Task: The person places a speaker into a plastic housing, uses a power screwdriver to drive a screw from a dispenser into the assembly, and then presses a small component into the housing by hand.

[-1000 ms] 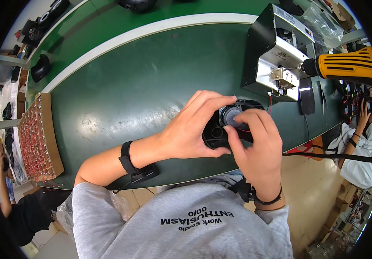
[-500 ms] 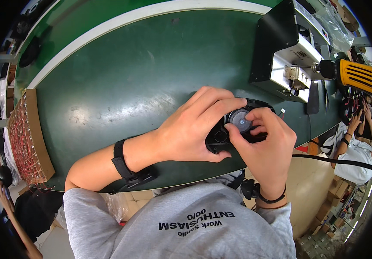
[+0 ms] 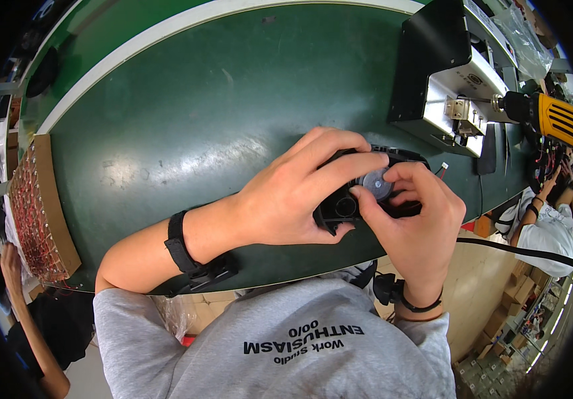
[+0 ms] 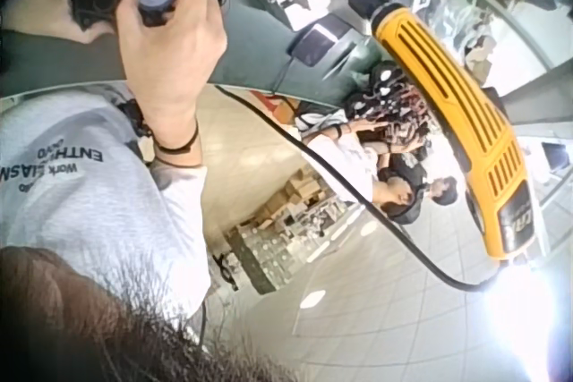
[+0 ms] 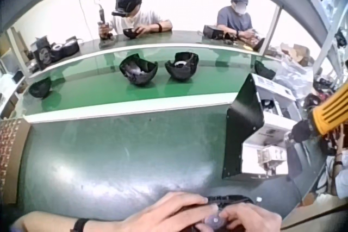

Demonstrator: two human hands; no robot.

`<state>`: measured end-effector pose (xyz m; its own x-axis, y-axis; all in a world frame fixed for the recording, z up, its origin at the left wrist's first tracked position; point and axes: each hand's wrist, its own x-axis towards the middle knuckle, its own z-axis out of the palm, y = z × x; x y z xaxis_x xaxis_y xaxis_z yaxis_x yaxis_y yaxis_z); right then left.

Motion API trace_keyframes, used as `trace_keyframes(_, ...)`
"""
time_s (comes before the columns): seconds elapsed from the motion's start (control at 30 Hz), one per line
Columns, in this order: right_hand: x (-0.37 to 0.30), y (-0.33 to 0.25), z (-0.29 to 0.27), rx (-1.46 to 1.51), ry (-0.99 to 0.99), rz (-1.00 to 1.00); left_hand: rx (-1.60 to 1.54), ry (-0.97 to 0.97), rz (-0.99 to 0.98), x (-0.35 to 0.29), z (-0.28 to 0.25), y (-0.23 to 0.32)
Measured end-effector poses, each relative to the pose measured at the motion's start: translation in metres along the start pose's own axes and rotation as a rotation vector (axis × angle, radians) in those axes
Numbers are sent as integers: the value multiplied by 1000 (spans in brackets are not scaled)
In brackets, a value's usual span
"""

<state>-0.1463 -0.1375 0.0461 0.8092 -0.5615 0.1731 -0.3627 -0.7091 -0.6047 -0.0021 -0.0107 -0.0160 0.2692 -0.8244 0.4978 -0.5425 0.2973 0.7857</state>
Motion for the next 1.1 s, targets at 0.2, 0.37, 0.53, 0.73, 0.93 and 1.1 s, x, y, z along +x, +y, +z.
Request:
trace_keyframes(0.2,-1,-6,-10,43,-15,-8,35,-72,-28,-2,-1,0)
trace_keyframes(0.37,0,12,-80,485,309,-195,68,-80,-10,2,-2,4)
trace_keyframes(0.53,65,36,-91,400,728,-517,148,-105,51,6,1,6)
trace_keyframes(0.73,39,12,-96,236,580,-432,178,-96,47,4,-1,8)
trace_keyframes(0.93,3,-10,-41,-88,96,-214,182,-112,41,1,-2,7)
trace_keyframes(1.1,4,-6,-22,-184,-78,-4,192,-94,46,3,1,5)
